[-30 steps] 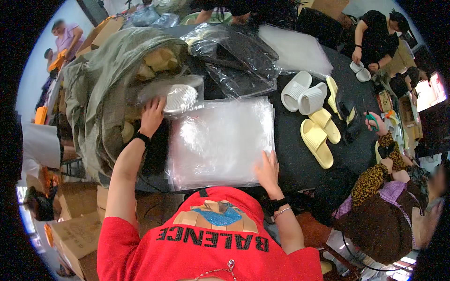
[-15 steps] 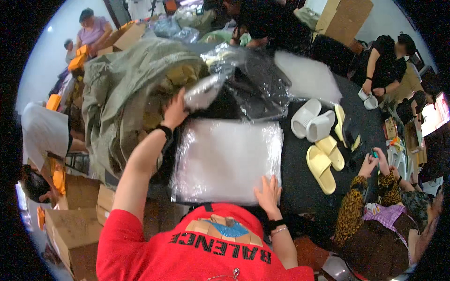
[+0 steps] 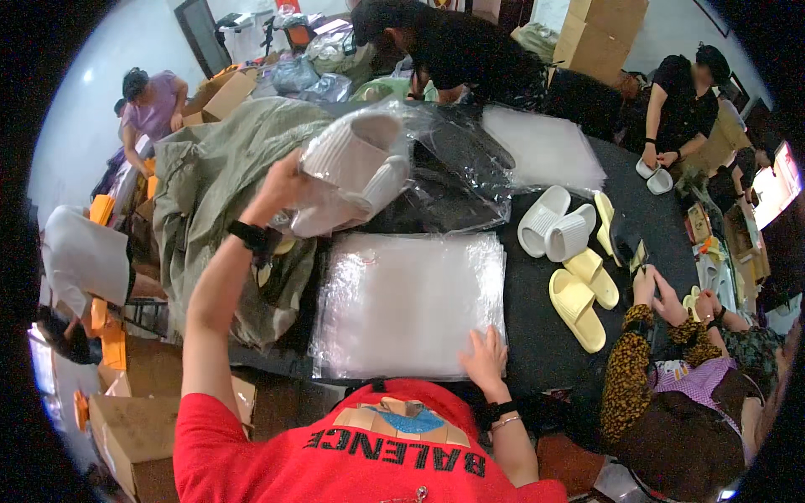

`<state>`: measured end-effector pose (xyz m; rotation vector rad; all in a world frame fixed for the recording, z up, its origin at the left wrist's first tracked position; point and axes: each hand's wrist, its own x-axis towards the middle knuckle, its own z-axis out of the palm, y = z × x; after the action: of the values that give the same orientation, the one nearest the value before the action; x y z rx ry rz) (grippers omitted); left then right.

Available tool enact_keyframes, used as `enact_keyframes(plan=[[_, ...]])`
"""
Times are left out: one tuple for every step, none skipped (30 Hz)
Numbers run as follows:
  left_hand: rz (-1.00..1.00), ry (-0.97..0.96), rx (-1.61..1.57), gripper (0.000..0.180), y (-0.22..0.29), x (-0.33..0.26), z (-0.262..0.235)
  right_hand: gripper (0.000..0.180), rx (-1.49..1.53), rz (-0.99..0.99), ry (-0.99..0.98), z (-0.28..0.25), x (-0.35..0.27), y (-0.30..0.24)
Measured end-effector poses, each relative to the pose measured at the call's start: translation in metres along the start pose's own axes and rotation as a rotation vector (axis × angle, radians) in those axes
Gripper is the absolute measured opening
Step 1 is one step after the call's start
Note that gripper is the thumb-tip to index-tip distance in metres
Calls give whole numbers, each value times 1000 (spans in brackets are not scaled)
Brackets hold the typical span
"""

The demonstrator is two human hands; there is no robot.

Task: The recorder is shown packing various colored slippers into plastic bags.

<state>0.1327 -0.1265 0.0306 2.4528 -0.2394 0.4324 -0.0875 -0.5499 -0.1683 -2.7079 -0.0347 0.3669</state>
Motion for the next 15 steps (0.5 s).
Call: enact_keyframes(plan=[[22,-77,-167,31,12,0,-13,60,-7,-1,-10,-4,1,-1],[48,-153,-333,35,26,1,-26,60,58,-21,19,-4,3,3],[48,-222,-384,38,37,1,-37,59,121,-42,46,-2,7,9],[48,-292,-436,41,46,1,-45,59,184,-61,72,0,10,12],[42,-357,-493,44,51,-3,-51,57,264,-107,164,-5,11,6],[41,-401,-537,45,59,-9,-46,55,443,-105,184,-7,14,6],[40,-446,-581,46,70,-13,-35,54,627,-107,210,-9,18,6],[29,-482,-622,47,78,-23,-27,53,805,-124,228,-12,22,3],[1,-514,-551,47,71,-31,-9,54,1136,-22,134,-26,20,-14],[-25,-512,-309,45,79,-39,4,55,1302,52,56,-29,22,-18],[-51,-478,-241,43,83,-45,16,57,1460,137,-14,-33,23,-23],[-75,-447,-172,40,81,-52,27,59,1453,171,-70,-31,25,-23],[-6,-370,-229,33,62,-56,41,61,1381,182,-105,-21,26,-18],[-88,-367,-380,30,56,-59,43,63,1310,193,-136,-13,27,-18],[-222,-383,-513,27,51,-63,42,63,1195,214,-118,-7,24,-16]])
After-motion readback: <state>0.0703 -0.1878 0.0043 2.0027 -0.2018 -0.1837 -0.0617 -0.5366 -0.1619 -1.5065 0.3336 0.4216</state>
